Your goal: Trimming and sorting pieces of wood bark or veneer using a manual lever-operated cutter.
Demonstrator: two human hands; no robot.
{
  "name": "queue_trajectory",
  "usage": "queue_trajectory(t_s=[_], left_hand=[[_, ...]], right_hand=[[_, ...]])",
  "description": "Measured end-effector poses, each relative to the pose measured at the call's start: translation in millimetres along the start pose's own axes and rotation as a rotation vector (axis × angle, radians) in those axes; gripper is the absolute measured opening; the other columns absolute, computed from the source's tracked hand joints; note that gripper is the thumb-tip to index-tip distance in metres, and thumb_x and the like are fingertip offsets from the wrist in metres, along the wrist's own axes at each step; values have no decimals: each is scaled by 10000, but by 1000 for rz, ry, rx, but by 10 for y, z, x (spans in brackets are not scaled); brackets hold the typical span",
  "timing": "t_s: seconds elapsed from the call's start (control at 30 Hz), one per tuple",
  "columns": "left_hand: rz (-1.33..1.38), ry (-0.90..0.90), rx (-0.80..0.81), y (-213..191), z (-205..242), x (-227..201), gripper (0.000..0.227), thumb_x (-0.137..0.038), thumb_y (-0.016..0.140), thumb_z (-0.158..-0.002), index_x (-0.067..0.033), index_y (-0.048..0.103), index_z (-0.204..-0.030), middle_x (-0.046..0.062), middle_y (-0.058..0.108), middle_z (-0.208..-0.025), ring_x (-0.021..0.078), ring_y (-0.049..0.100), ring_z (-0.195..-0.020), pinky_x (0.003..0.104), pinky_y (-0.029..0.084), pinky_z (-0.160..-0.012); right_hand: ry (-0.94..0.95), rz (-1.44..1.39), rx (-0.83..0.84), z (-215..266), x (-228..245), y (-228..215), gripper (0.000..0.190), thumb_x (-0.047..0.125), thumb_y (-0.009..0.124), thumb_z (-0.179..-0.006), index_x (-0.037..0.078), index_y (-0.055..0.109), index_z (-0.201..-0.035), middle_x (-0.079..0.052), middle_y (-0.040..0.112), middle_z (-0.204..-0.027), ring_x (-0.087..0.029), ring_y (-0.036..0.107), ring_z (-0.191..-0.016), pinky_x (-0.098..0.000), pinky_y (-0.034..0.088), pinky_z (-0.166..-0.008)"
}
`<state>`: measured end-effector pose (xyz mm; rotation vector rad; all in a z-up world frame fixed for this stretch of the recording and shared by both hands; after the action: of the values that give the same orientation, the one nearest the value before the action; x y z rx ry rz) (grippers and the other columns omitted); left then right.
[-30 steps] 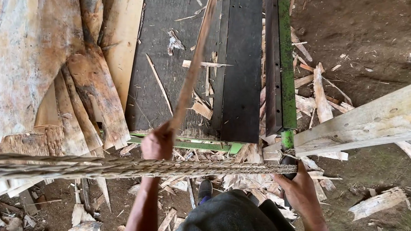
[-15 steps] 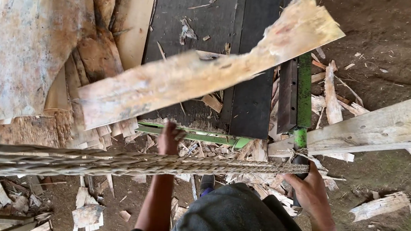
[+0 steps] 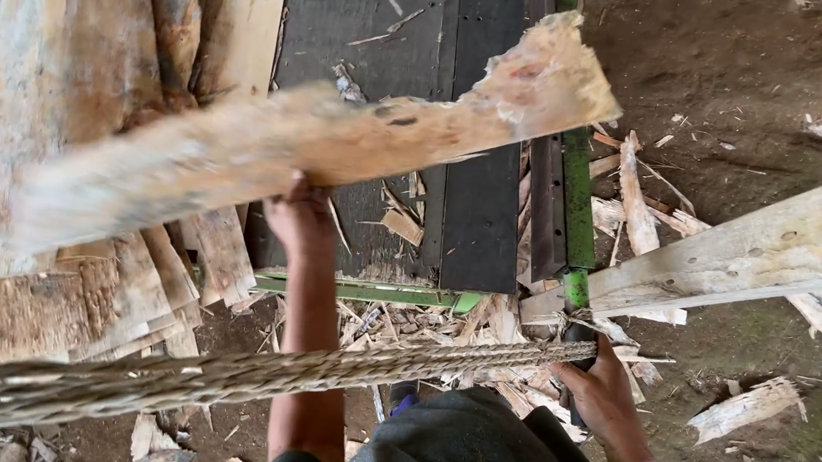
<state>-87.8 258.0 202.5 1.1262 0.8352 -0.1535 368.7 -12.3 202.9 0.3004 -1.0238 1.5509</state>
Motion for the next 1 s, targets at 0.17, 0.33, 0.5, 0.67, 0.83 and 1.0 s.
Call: queue_trajectory(t_s=[0.17,0.33,0.5,0.67,0.83,1.0], left_hand=[[-101,108,63,419,-250,-993,421,25,652,-980,-68,548,-1378,127,720,-1029,158,671,-679,339,620,-583],[-13,149,11,77,-568,-1420,458,85,672,-960,-17,554,-1391,166,716,-1015,199,717,-706,496,702,-751],[-33,131,-117,-517,-672,-1427,493,120,622,-934,0,533,-1404,206,741,-1066,287,785,-806,558,666,-809],[-117,25,-131,-898,-744,-1048,495,85,595,-942,-72,512,-1404,176,736,-1103,316,804,-884,549,659,-781],[-266,-10,-131,-1182,-954,-845,490,70,616,-985,-90,524,-1439,181,728,-1157,328,781,-937,503,684,-735],[-188,-28,-92,-1101,-1034,-773,513,73,622,-957,-114,516,-1422,175,709,-1130,283,746,-887,477,691,-702]], right_hand=[[-22,33,46,-160,-194,37,636,234,756,-866,28,453,-1386,-210,728,-837,-247,657,-516,-402,588,-479],[-869,389,-116,-141,-56,92,630,294,768,-839,20,503,-1340,-206,701,-1060,-206,724,-736,-325,649,-593],[-671,473,-51,-313,-274,141,842,283,761,-794,-55,387,-1469,-253,656,-1109,-207,730,-733,-295,679,-539],[-25,110,25,-80,-54,5,700,229,758,-806,-21,509,-1410,-216,743,-967,-230,708,-631,-342,601,-524],[15,328,2,-90,-54,-22,919,299,783,-845,99,263,-1575,-150,692,-944,-214,594,-535,-368,549,-433],[-310,313,10,-303,-335,42,768,208,762,-791,28,405,-1446,-141,674,-921,-172,619,-554,-333,597,-425]])
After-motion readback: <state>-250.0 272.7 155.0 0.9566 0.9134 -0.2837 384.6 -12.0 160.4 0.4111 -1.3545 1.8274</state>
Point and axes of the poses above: each hand's wrist, its own z-axis away from the middle knuckle, its own y-axis out of the palm, x = y × z, the point moved 10 cm from there along -z, towards the middle knuckle
